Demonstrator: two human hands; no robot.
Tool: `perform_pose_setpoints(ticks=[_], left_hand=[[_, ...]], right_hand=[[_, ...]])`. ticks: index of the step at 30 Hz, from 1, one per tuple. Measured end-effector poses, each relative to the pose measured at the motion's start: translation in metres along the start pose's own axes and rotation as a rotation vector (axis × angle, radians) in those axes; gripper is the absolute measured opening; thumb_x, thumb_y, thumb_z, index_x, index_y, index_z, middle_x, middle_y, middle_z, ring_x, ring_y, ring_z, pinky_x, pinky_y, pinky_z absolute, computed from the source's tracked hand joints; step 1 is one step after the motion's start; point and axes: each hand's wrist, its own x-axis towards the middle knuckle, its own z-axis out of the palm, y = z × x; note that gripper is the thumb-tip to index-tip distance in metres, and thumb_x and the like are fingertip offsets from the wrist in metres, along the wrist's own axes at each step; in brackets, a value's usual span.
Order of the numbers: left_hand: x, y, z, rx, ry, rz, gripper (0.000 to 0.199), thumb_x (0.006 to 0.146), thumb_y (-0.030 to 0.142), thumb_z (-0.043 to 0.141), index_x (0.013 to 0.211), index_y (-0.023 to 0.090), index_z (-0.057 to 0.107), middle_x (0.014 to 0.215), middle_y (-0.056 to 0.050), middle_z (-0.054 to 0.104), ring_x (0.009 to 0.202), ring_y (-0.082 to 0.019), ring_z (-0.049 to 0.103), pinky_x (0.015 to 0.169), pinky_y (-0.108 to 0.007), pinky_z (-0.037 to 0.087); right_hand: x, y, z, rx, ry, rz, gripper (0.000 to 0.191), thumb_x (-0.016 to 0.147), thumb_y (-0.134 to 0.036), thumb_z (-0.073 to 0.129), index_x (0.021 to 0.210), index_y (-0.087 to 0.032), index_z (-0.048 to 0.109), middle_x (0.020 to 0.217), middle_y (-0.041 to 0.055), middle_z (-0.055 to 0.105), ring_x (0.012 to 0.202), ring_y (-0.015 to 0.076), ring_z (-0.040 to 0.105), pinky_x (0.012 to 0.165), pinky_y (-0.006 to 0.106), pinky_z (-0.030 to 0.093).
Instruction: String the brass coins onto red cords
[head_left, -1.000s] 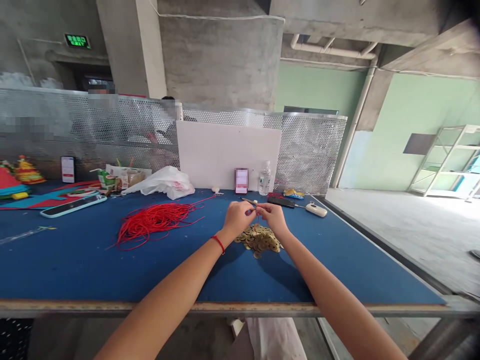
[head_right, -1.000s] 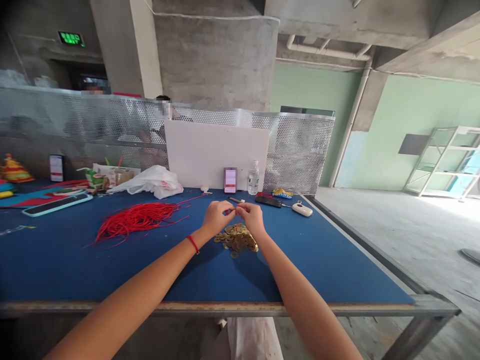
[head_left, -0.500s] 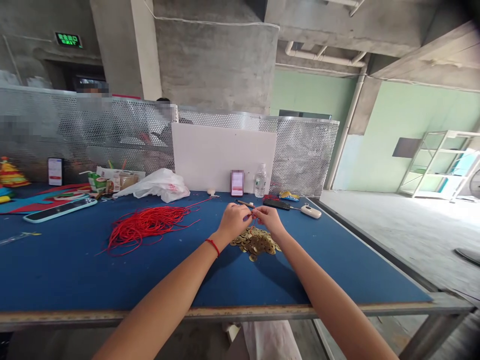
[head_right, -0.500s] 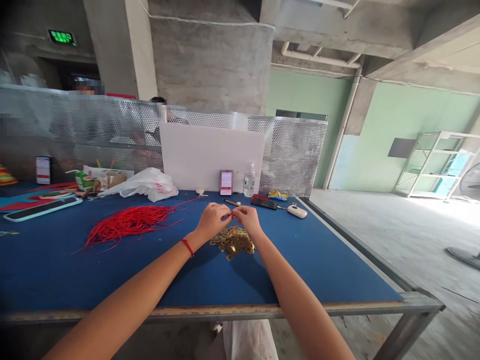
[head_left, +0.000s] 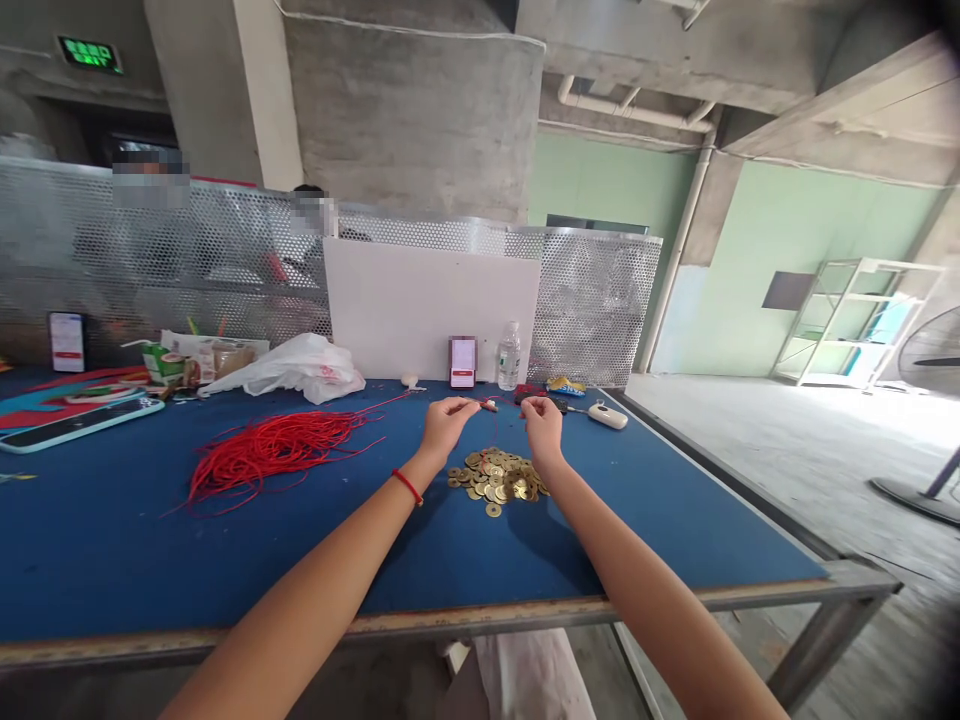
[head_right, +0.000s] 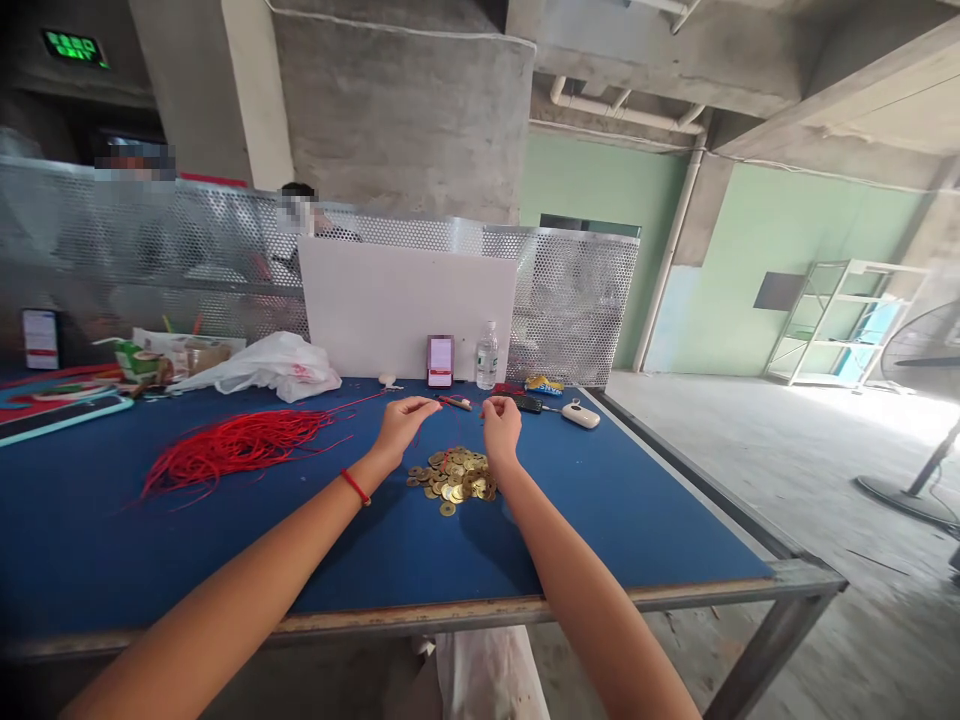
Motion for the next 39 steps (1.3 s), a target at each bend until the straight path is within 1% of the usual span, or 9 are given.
perform_pose_setpoints(ticks=[3,8,11,16,21,26,29,34,39], left_hand=[[0.000,0.000,0.001,0.036,-0.020,0.054,0.021,0.068,0.037,0.066,0.071,0.018,0.075,0.073,-0.005,0.072,0.070,-0.019,0.061,0.064,-0.028,0.044],[-0.002,0.000,0.001,0.150,-0.224,0.093,0.024,0.067,0.040,0.066,0.064,0.017,0.072,0.059,-0.003,0.064,0.059,-0.017,0.054,0.056,-0.027,0.038],[-0.003,-0.001,0.000,0.149,-0.342,0.027,0.028,0.070,0.043,0.063,0.062,0.017,0.070,0.054,-0.002,0.059,0.052,-0.015,0.049,0.051,-0.025,0.034],[-0.005,0.001,0.001,0.084,-0.344,-0.092,0.028,0.065,0.044,0.067,0.058,0.017,0.070,0.053,-0.001,0.057,0.053,-0.013,0.046,0.052,-0.025,0.033],[-0.001,0.002,-0.002,-0.068,-0.155,-0.179,0.030,0.054,0.044,0.074,0.063,0.016,0.073,0.063,-0.004,0.066,0.062,-0.014,0.052,0.058,-0.025,0.039],[0.005,0.000,-0.009,-0.165,-0.004,-0.302,0.033,0.046,0.043,0.078,0.062,0.015,0.071,0.060,-0.003,0.062,0.057,-0.011,0.050,0.054,-0.023,0.036],[0.003,0.002,-0.008,-0.128,-0.094,-0.290,0.031,0.048,0.043,0.076,0.063,0.016,0.072,0.062,-0.004,0.064,0.059,-0.012,0.050,0.056,-0.025,0.036],[-0.006,0.005,0.001,-0.089,-0.295,-0.255,0.027,0.053,0.042,0.074,0.058,0.016,0.069,0.058,-0.002,0.060,0.057,-0.012,0.047,0.057,-0.025,0.035],[-0.006,0.004,0.000,-0.114,-0.277,-0.251,0.024,0.055,0.039,0.072,0.053,0.016,0.064,0.051,0.001,0.052,0.054,-0.011,0.044,0.054,-0.025,0.031]], right_hand=[[-0.003,0.000,0.001,-0.124,-0.027,-0.089,0.029,0.075,-0.035,0.057,0.099,-0.019,0.058,0.076,0.0015,0.063,0.070,0.0175,0.057,0.065,0.028,0.042],[-0.017,-0.006,0.008,-0.138,-0.422,-0.336,0.027,0.083,-0.040,0.053,0.099,-0.021,0.063,0.097,0.0038,0.068,0.088,0.0174,0.060,0.079,0.028,0.043],[-0.020,-0.005,0.012,-0.196,-0.570,-0.355,0.031,0.088,-0.042,0.045,0.082,-0.020,0.065,0.083,0.0027,0.069,0.079,0.0154,0.060,0.072,0.026,0.042],[-0.010,-0.001,0.008,-0.193,-0.493,-0.164,0.037,0.081,-0.045,0.051,0.056,-0.018,0.056,0.047,-0.0033,0.048,0.049,0.0100,0.044,0.052,0.023,0.034],[-0.007,-0.011,0.001,0.089,-0.424,0.068,0.036,0.068,-0.053,0.062,0.061,-0.018,0.056,0.047,-0.0072,0.036,0.046,0.0082,0.034,0.049,0.023,0.037],[-0.004,-0.016,-0.004,0.275,-0.305,0.255,0.032,0.075,-0.048,0.056,0.063,-0.022,0.042,0.050,-0.0087,0.032,0.043,0.0073,0.029,0.050,0.025,0.039],[-0.004,-0.014,-0.004,0.111,-0.221,0.113,0.024,0.078,-0.042,0.053,0.069,-0.021,0.047,0.060,-0.0036,0.048,0.052,0.0112,0.043,0.059,0.028,0.042],[-0.020,-0.016,0.001,-0.328,-0.233,-0.472,0.011,0.077,-0.027,0.060,0.084,-0.021,0.064,0.095,0.0065,0.065,0.096,0.0230,0.056,0.089,0.036,0.041],[-0.023,-0.013,0.007,-0.179,-0.480,-0.444,0.015,0.080,-0.026,0.055,0.086,-0.021,0.067,0.088,0.0040,0.069,0.080,0.0178,0.061,0.077,0.030,0.046]])
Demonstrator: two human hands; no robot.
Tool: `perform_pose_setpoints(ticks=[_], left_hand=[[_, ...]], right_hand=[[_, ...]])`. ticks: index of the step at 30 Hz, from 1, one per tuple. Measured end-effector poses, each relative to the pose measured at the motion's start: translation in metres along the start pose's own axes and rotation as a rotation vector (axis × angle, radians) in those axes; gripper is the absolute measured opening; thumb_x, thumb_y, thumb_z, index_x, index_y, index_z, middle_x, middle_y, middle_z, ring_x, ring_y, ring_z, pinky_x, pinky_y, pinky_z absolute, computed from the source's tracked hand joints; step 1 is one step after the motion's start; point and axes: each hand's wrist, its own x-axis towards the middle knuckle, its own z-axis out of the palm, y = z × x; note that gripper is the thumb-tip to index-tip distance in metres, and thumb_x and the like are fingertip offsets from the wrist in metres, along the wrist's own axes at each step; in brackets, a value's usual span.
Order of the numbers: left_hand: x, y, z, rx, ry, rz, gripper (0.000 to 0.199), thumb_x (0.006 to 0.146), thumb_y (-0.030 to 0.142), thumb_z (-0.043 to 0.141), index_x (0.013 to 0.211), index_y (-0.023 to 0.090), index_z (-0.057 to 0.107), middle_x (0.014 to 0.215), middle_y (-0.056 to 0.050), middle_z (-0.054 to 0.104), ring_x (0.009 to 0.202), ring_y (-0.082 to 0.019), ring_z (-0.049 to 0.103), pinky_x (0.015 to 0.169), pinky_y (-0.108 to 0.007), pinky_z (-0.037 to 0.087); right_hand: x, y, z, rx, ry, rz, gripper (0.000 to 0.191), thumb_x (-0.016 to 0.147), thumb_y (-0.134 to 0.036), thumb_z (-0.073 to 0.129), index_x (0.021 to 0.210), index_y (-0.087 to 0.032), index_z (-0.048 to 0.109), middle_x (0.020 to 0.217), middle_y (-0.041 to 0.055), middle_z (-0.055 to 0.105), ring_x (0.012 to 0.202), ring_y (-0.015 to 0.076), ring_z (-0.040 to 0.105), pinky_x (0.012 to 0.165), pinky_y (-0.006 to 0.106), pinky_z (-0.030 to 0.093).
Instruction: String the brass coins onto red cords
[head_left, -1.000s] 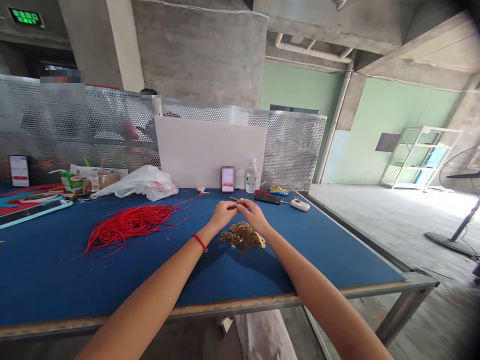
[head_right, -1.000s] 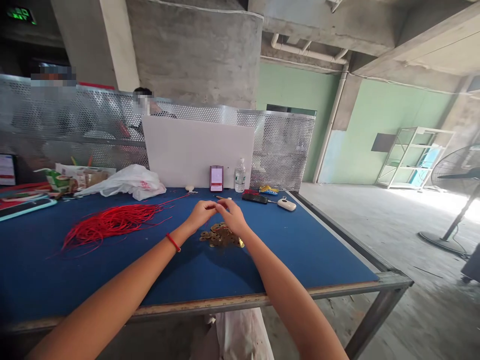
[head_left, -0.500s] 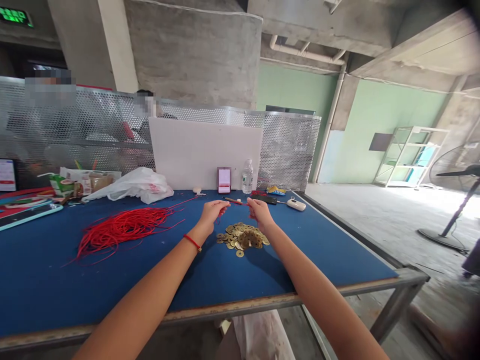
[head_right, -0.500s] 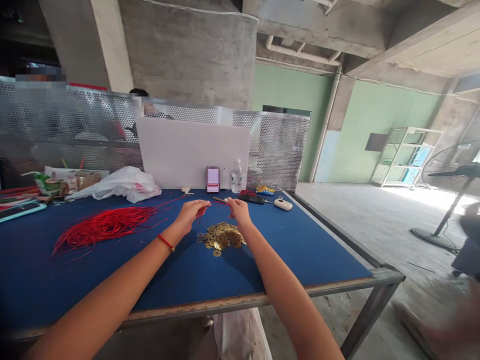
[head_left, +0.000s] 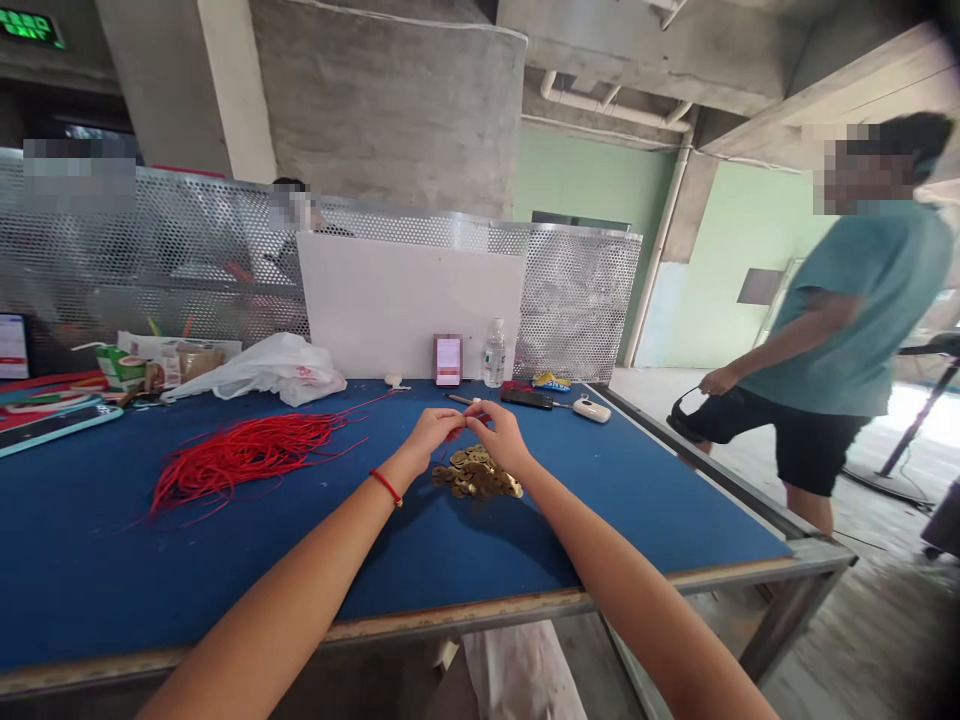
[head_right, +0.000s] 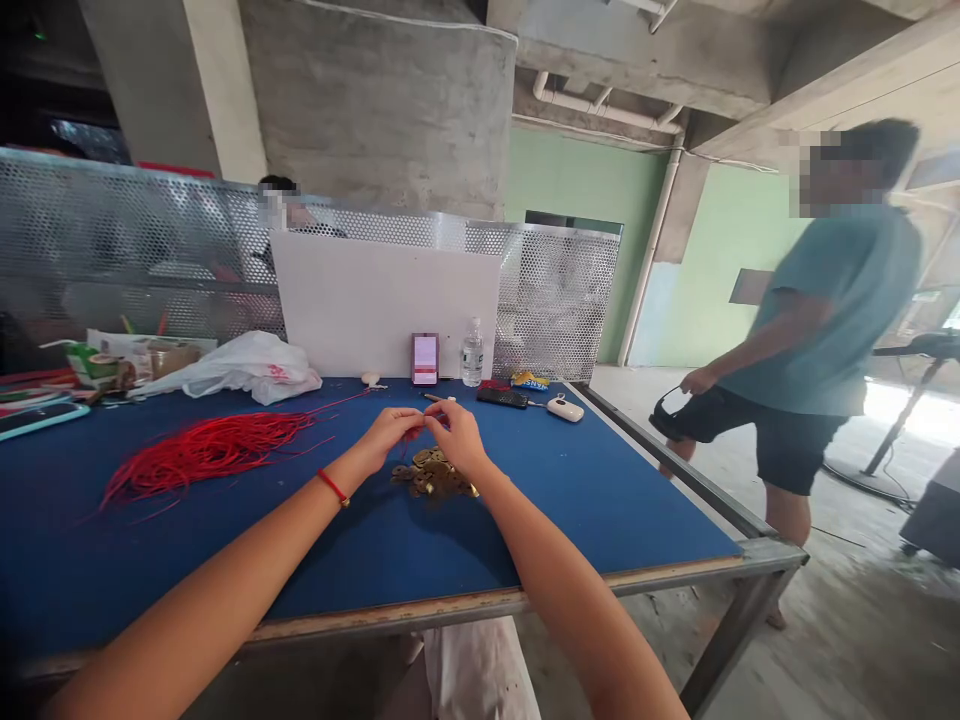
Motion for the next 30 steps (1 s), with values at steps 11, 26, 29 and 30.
perform_pose_setpoints(ticks=[11,26,29,30], left_hand=[[0.002,0.001,-0.005,-0.081,0.090,-0.054,0.022,0.055,0.036,0.072,0.061,0.015,0.071,0.058,-0.003,0.060,0.055,-0.011,0.049,0.051,-0.023,0.034],[0.010,-0.008,-0.010,-0.209,0.148,-0.139,0.024,0.052,0.033,0.076,0.064,0.013,0.071,0.059,-0.003,0.061,0.054,-0.009,0.051,0.052,-0.023,0.036],[0.009,-0.006,-0.011,-0.232,0.160,-0.145,0.024,0.050,0.032,0.076,0.063,0.012,0.071,0.058,-0.002,0.059,0.054,-0.009,0.050,0.053,-0.022,0.038],[0.009,-0.005,-0.011,-0.238,0.168,-0.147,0.024,0.050,0.032,0.075,0.062,0.012,0.070,0.058,-0.001,0.059,0.053,-0.009,0.050,0.053,-0.022,0.038]], right_hand=[[0.009,0.013,-0.005,0.357,0.142,0.240,0.017,0.063,-0.029,0.063,0.074,-0.018,0.069,0.066,0.0013,0.065,0.062,0.0148,0.057,0.063,0.028,0.045],[0.009,0.005,-0.017,0.744,0.306,0.474,0.030,0.050,-0.031,0.079,0.075,-0.017,0.070,0.065,-0.0003,0.063,0.060,0.0106,0.053,0.064,0.028,0.047],[0.011,0.008,-0.016,0.783,0.284,0.457,0.030,0.051,-0.029,0.078,0.078,-0.018,0.071,0.071,0.0016,0.067,0.065,0.0123,0.058,0.068,0.029,0.049],[0.011,0.009,-0.016,0.786,0.276,0.455,0.029,0.052,-0.027,0.077,0.078,-0.018,0.071,0.072,0.0019,0.068,0.066,0.0128,0.060,0.069,0.030,0.050]])
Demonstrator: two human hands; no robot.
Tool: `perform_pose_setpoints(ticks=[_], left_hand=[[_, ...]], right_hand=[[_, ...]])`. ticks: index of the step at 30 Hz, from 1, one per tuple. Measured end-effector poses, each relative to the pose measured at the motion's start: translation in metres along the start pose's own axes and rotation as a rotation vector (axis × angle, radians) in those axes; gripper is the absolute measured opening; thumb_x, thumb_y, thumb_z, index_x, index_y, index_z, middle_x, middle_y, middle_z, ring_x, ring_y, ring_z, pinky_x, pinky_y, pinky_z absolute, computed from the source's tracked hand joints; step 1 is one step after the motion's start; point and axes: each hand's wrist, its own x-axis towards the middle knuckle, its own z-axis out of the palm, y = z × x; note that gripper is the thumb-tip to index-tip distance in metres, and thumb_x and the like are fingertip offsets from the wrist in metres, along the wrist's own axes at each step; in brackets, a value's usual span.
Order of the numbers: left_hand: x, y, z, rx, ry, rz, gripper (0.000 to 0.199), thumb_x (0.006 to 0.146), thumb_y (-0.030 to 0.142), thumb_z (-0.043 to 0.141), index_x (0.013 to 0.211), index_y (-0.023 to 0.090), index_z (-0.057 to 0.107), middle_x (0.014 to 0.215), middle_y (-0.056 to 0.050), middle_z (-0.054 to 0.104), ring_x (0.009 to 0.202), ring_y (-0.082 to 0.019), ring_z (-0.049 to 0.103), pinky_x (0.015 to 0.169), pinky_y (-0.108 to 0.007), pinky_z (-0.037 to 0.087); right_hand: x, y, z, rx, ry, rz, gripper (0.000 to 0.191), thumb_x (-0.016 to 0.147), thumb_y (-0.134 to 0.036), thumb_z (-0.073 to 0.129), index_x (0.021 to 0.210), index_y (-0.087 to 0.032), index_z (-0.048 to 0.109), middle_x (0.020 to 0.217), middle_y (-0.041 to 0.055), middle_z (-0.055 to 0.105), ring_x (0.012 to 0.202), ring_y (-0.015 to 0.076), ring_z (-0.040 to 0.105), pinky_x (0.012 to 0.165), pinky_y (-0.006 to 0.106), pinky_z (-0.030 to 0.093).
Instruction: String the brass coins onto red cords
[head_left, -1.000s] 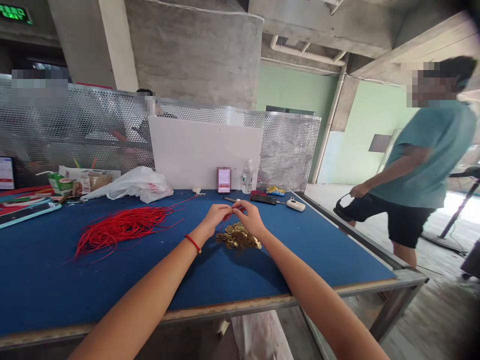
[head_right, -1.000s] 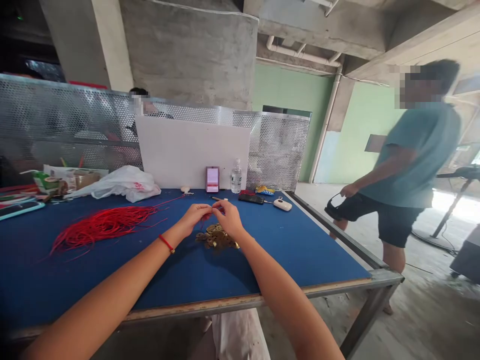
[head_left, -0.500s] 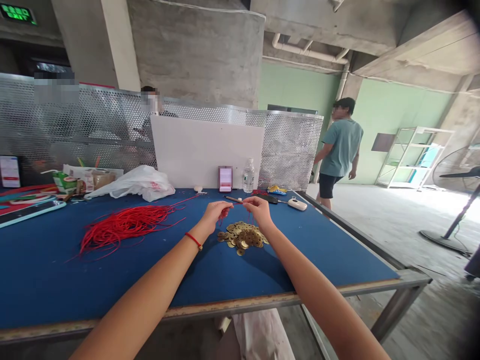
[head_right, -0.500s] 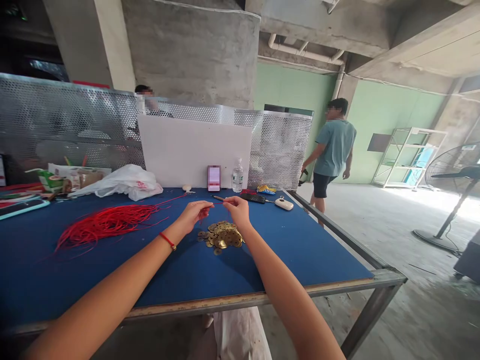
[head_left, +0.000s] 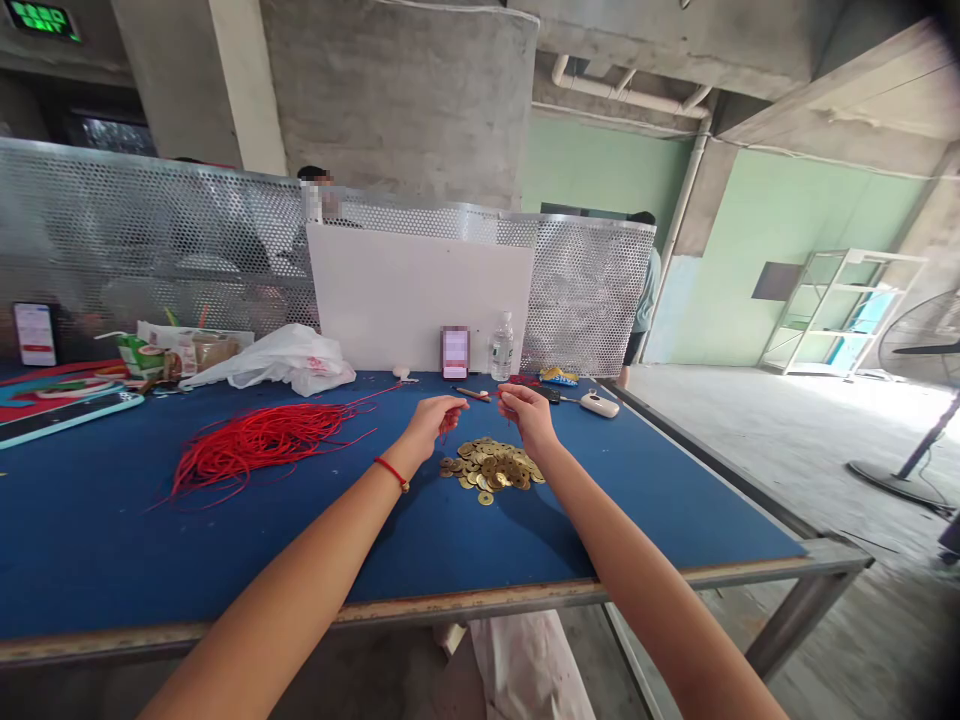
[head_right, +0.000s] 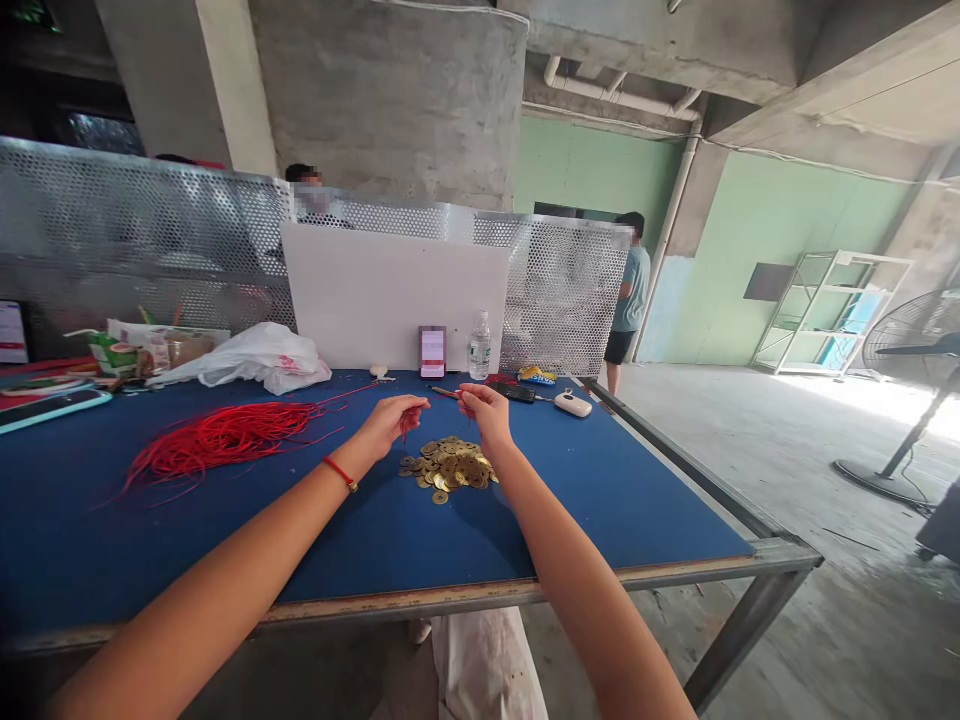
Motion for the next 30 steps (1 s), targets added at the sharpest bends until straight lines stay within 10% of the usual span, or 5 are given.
perform_pose_setpoints(ticks=[7,15,19,30], left_hand=[[0.005,-0.001,-0.004,0.154,0.053,0.034,0.019,0.059,0.033,0.068,0.063,0.014,0.069,0.063,-0.003,0.061,0.059,-0.012,0.052,0.060,-0.025,0.041],[0.002,-0.014,0.001,0.730,-0.096,0.622,0.023,0.076,0.028,0.059,0.095,0.019,0.069,0.096,-0.007,0.070,0.092,-0.021,0.062,0.086,-0.034,0.045],[-0.004,-0.012,0.009,0.598,-0.290,0.555,0.025,0.080,0.037,0.060,0.093,0.017,0.068,0.092,-0.008,0.071,0.085,-0.021,0.065,0.078,-0.032,0.049],[-0.001,-0.008,0.007,0.348,-0.232,0.358,0.012,0.063,0.026,0.066,0.068,0.016,0.063,0.065,-0.002,0.065,0.062,-0.015,0.059,0.062,-0.027,0.045]], right_hand=[[0.002,0.006,-0.002,-0.106,-0.044,-0.016,0.025,0.055,-0.024,0.073,0.078,-0.018,0.069,0.071,0.0020,0.070,0.066,0.0137,0.062,0.070,0.030,0.050],[0.006,0.020,-0.003,-0.329,-0.164,-0.130,0.014,0.058,-0.024,0.070,0.071,-0.018,0.067,0.064,0.0012,0.067,0.061,0.0141,0.059,0.065,0.030,0.049],[0.006,0.023,-0.002,-0.407,-0.194,-0.181,0.010,0.060,-0.022,0.068,0.069,-0.018,0.067,0.063,0.0009,0.066,0.061,0.0156,0.061,0.065,0.030,0.049],[0.000,0.018,-0.001,-0.471,-0.268,-0.202,0.013,0.065,-0.016,0.060,0.074,-0.018,0.069,0.070,0.0020,0.069,0.067,0.0158,0.064,0.066,0.028,0.049]])
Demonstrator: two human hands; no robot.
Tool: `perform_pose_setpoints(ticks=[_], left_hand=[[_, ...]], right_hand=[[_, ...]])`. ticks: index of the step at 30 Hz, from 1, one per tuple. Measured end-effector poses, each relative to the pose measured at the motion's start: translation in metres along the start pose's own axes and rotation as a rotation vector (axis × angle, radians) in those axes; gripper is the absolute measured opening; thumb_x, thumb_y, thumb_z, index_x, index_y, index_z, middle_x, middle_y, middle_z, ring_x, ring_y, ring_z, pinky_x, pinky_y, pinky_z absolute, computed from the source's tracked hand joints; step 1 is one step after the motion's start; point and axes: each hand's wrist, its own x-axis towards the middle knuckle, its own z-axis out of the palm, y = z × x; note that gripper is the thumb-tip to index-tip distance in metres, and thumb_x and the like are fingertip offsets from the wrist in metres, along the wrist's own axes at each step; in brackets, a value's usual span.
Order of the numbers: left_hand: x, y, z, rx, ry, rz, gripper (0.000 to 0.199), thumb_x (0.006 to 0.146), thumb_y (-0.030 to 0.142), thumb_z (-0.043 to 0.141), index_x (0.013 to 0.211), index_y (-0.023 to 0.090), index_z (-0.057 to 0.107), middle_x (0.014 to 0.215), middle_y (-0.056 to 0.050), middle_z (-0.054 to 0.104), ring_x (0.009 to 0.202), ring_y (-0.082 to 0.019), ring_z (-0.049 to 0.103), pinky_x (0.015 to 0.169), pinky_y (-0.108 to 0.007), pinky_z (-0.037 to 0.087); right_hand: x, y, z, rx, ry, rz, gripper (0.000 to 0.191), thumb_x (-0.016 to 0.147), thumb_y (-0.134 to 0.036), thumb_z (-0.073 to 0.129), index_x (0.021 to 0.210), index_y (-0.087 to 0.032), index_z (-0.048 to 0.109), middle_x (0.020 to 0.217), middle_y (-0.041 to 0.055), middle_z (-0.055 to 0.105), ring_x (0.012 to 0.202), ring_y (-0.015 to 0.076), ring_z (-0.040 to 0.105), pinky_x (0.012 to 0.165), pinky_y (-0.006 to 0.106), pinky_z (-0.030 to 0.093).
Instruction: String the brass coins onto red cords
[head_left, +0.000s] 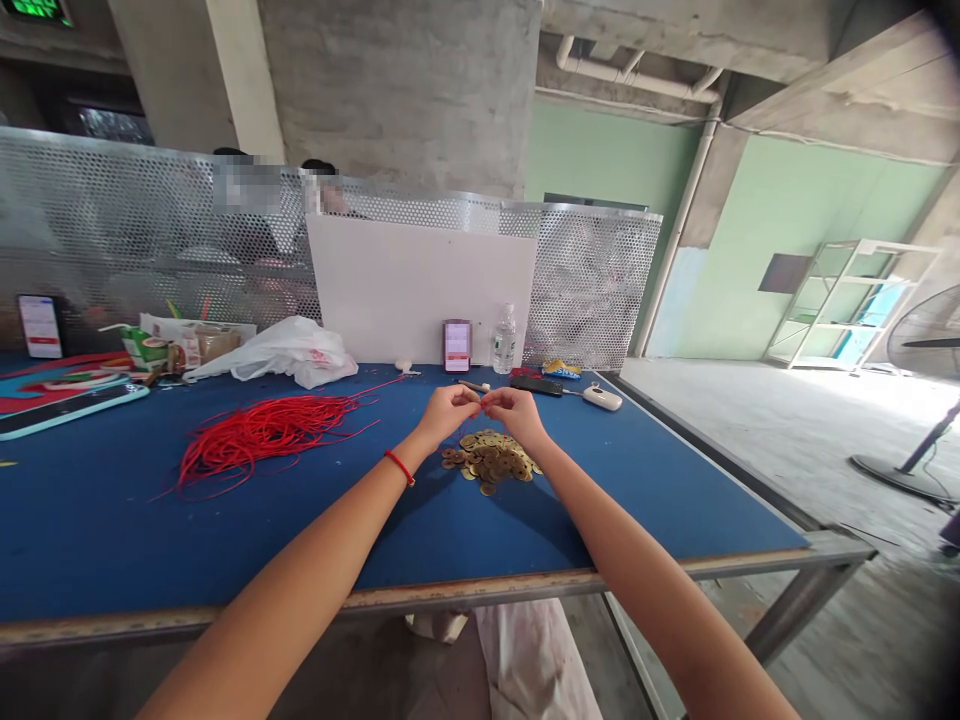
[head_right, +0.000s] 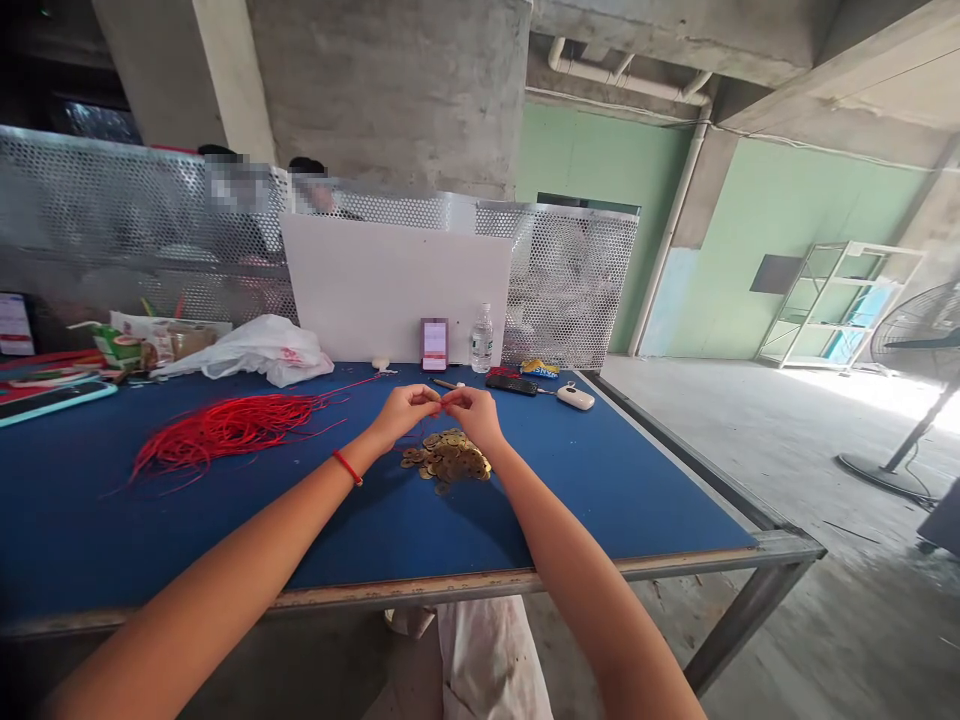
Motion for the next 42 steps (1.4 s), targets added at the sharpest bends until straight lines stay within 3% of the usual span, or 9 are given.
perform_pose_setpoints(ticks=[8,16,21,27,31,35,39,42], left_hand=[[0.000,-0.007,-0.001,0.168,0.044,-0.038,0.009,0.060,0.022,0.070,0.063,0.016,0.064,0.061,-0.003,0.064,0.060,-0.016,0.057,0.059,-0.027,0.043],[-0.007,0.004,-0.001,-0.081,-0.111,-0.280,0.018,0.058,0.028,0.071,0.068,0.015,0.065,0.067,-0.002,0.063,0.065,-0.014,0.057,0.066,-0.027,0.044],[-0.008,0.012,-0.004,-0.167,-0.134,-0.359,0.018,0.058,0.030,0.069,0.063,0.016,0.058,0.065,-0.001,0.062,0.063,-0.011,0.056,0.066,-0.025,0.043],[-0.005,0.008,-0.004,-0.122,-0.099,-0.272,0.014,0.060,0.029,0.061,0.060,0.016,0.054,0.062,0.001,0.058,0.061,-0.012,0.054,0.064,-0.025,0.042],[-0.003,0.000,-0.003,0.102,-0.051,-0.134,0.014,0.060,0.029,0.058,0.055,0.018,0.051,0.054,0.003,0.050,0.053,-0.011,0.045,0.054,-0.024,0.033],[0.000,-0.004,-0.006,0.344,0.035,0.011,0.013,0.057,0.026,0.059,0.051,0.018,0.050,0.051,0.002,0.050,0.054,-0.012,0.042,0.053,-0.025,0.030],[-0.001,0.001,-0.006,0.183,0.039,-0.063,0.011,0.056,0.027,0.058,0.052,0.018,0.051,0.053,0.002,0.051,0.055,-0.012,0.046,0.056,-0.026,0.036],[-0.004,0.008,-0.003,0.017,0.037,-0.136,0.013,0.054,0.029,0.058,0.053,0.018,0.050,0.054,0.003,0.049,0.055,-0.012,0.046,0.057,-0.026,0.039]], right_hand=[[-0.006,-0.009,0.003,-0.445,0.003,-0.084,0.009,0.067,-0.012,0.061,0.064,-0.019,0.064,0.063,0.0003,0.065,0.061,0.0150,0.057,0.061,0.027,0.040],[-0.003,-0.007,0.001,-0.237,-0.042,-0.051,0.001,0.067,-0.019,0.060,0.067,-0.019,0.059,0.064,-0.0015,0.060,0.061,0.0129,0.051,0.062,0.026,0.039],[-0.002,-0.009,0.000,-0.031,-0.126,-0.076,0.012,0.066,-0.026,0.062,0.072,-0.020,0.054,0.069,-0.0034,0.054,0.065,0.0118,0.049,0.064,0.025,0.040],[-0.003,-0.006,0.004,0.074,-0.222,-0.013,0.020,0.064,-0.027,0.064,0.073,-0.021,0.047,0.068,-0.0057,0.048,0.064,0.0108,0.047,0.061,0.024,0.039],[-0.004,-0.002,0.006,0.037,-0.250,0.020,0.020,0.061,-0.024,0.062,0.070,-0.021,0.044,0.063,-0.0072,0.046,0.059,0.0093,0.043,0.056,0.022,0.034],[-0.005,-0.002,0.007,0.050,-0.277,0.056,0.020,0.060,-0.023,0.062,0.070,-0.021,0.045,0.058,-0.0085,0.045,0.054,0.0080,0.041,0.052,0.021,0.031],[-0.004,-0.004,0.006,0.037,-0.254,0.066,0.021,0.062,-0.028,0.066,0.077,-0.020,0.053,0.066,-0.0043,0.058,0.061,0.0112,0.052,0.058,0.024,0.039],[-0.004,-0.003,0.005,-0.061,-0.214,0.028,0.018,0.067,-0.032,0.064,0.078,-0.020,0.056,0.067,-0.0028,0.060,0.061,0.0118,0.052,0.059,0.025,0.039]])
